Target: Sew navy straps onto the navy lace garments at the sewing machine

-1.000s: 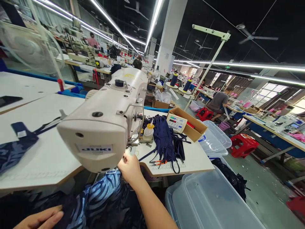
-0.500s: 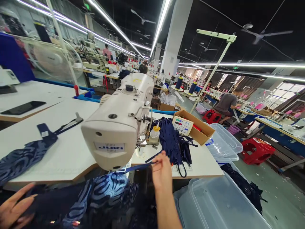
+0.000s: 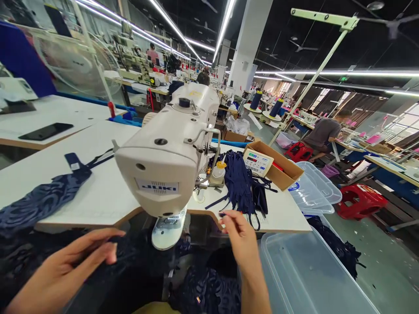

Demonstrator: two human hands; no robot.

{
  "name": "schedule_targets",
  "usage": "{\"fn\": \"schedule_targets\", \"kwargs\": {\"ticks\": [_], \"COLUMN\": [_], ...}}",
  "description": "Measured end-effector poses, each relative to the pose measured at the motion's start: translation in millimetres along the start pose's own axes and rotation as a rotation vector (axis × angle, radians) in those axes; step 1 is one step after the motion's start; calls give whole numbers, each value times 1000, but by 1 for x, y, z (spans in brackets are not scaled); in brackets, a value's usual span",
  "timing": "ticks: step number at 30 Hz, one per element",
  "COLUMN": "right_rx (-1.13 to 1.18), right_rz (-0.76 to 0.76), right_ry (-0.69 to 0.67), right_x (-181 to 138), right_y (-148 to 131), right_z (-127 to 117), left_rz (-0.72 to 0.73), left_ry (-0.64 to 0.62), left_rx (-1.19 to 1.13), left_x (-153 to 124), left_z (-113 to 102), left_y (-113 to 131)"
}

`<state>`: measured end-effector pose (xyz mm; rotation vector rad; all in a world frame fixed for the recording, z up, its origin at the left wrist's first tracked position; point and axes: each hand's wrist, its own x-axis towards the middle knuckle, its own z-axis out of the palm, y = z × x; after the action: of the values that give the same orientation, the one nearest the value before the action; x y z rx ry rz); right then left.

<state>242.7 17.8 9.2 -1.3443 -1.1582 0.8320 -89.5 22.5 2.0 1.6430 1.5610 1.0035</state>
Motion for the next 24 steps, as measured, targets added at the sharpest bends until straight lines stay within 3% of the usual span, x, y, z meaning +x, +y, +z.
{"fn": "schedule_targets", "kwargs": {"ticks": [3,5,14,17,20,22,24], "right_rx": [-183,-263,-256,-263,-290,-302,-278], "right_rz": [-62,-110,-119,-131,-240,-325,-285], "right_ry": [-281,-358,-464,-427,-408,-454,-524], "right_x": [-18,-26,-35,-39,-43,-45,-45], "right_y": [-14,-18,-23,-21,-18,-17,-19], "right_z": [36,51,62,65,69,70,68], "left_rz": [79,78,57,106,167,232,344], "left_ry": [-273,-323,-336,-324,-293,-274,-268], "left_rx": [-86,-135,-60,-1,53,96,141], "left_x": [-5,-6,-6,-7,-9,-11,-11], "left_z": [29,44,63,65,66,66,64], "left_y": [36,46,34,32,29,27,27]}}
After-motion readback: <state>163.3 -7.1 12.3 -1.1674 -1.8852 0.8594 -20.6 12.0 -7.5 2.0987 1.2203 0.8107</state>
